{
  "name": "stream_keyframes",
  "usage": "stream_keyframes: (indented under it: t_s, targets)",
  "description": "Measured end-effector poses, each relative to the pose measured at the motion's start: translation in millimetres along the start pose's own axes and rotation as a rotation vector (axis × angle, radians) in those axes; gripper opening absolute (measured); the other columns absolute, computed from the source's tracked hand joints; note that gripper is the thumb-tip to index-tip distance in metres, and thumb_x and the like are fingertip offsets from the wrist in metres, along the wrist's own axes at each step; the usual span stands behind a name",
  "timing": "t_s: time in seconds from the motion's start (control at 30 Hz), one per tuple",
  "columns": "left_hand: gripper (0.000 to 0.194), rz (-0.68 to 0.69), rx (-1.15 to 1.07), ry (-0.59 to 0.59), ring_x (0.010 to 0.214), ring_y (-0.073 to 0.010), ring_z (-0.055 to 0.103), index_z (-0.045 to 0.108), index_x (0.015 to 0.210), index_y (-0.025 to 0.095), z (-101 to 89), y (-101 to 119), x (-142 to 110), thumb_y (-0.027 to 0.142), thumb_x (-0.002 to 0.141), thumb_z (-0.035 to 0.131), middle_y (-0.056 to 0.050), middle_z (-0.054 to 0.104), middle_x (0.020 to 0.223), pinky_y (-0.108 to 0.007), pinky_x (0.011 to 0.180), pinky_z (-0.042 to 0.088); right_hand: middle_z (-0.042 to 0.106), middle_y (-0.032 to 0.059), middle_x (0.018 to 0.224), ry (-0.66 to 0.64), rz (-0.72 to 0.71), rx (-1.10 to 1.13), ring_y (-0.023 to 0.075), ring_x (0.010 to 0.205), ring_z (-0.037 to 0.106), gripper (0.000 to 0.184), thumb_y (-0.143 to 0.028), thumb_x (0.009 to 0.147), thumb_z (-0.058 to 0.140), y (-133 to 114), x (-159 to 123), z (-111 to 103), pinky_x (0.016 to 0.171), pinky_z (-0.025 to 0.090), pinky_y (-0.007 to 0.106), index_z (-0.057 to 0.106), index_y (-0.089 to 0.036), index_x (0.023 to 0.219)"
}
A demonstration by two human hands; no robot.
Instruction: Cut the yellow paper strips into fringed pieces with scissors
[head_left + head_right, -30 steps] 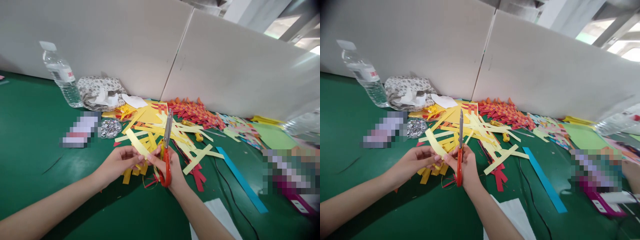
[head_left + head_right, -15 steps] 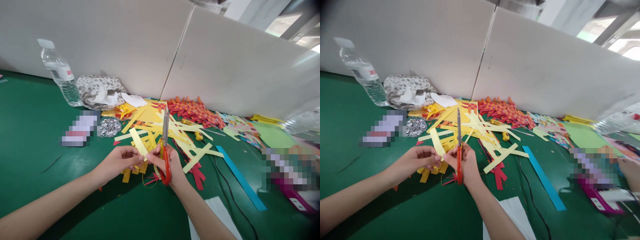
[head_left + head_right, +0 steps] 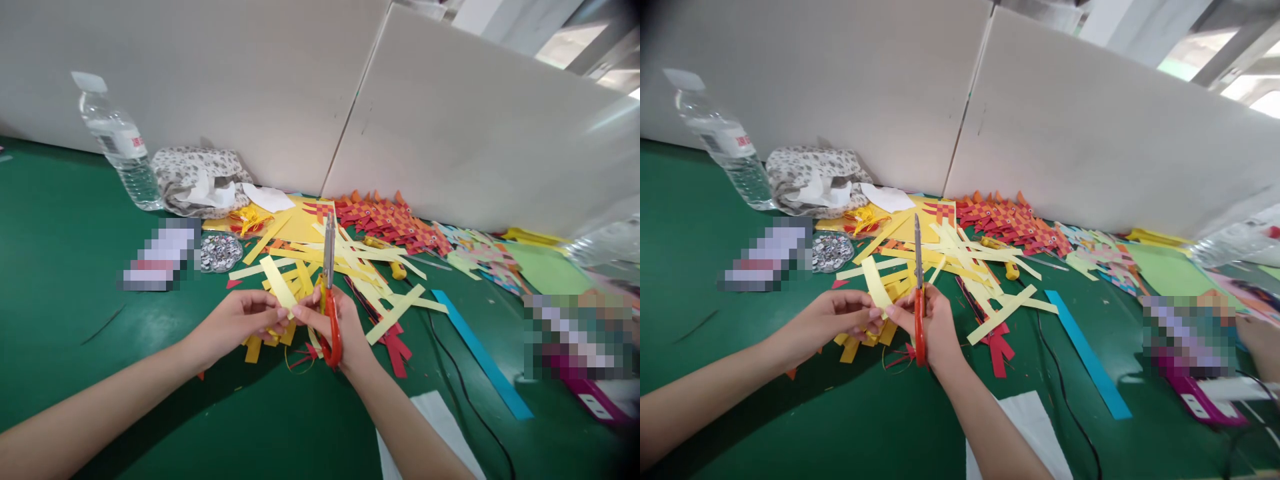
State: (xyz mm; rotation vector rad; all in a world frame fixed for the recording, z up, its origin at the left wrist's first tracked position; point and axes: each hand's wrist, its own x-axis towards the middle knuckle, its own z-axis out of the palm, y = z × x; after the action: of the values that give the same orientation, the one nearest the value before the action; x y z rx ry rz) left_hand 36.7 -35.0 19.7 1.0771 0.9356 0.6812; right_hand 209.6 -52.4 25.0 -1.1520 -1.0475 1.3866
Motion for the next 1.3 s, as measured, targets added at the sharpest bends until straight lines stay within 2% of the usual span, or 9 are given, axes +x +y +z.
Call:
stream_keyframes:
  t_s: [0.3,0.73,0.93,1.1,1.3]
  targets:
    - [0.018,-0.009,-0.001,-0.016,0.067,-0.0123,0.064,0.068,0.07,0.019,-0.2,0.2,-0.7,0.037,0.074,0.069,-0.001,0.069,0.071,-0.021,0.061,0.05,0.06,-0.0052,0.063,0.0,0.029,0.055,0.0147,0.061,0.059,0.043,-0.022,0.049,0.084,0.5,2.1,0.0,0.073,0.05,0.035,0.045,-0.023,0.067]
    - [0.02,0.01,0.022,0.018,0.065,-0.0137,0.064,0.065,0.07,0.019,0.9,0.2,-0.6,0.036,0.068,0.074,-0.001,0.068,0.07,-0.023,0.059,0.051,0.059,-0.0049,0.063,0.017,0.018,0.03,0.0153,0.061,0.06,0.043,-0.024,0.049,0.085,1.5,1.2,0.3,0.072,0.051,0.035,0.046,-0.023,0.067]
    - [0.02,0.031,0.017,-0.002,0.064,-0.0114,0.062,0.063,0.069,0.018,-0.8,-2.2,1.8,0.035,0.07,0.072,0.001,0.066,0.07,-0.021,0.06,0.05,0.06,-0.0053,0.064,0.015,0.031,0.049,0.0149,0.062,0.06,0.042,-0.024,0.05,0.084,-1.6,-0.3,1.4,0.072,0.052,0.034,0.046,-0.023,0.067]
    - [0.018,0.008,0.022,0.021,0.063,-0.0111,0.061,0.065,0.072,0.018,0.9,1.8,0.3,0.034,0.067,0.074,0.001,0.065,0.071,-0.021,0.058,0.05,0.06,-0.0051,0.063,0.005,0.017,0.035,0.0149,0.061,0.06,0.041,-0.023,0.052,0.083,0.4,0.0,1.3,0.068,0.051,0.032,0.046,-0.023,0.067]
    - [0.019,0.0,0.017,0.043,0.063,-0.0109,0.061,0.064,0.069,0.017,1.1,2.7,0.4,0.034,0.069,0.074,0.001,0.065,0.068,-0.02,0.058,0.049,0.061,-0.0048,0.062,0.015,0.004,0.058,0.0149,0.061,0.06,0.041,-0.023,0.05,0.084,-0.9,-1.1,1.7,0.071,0.051,0.034,0.046,-0.023,0.067]
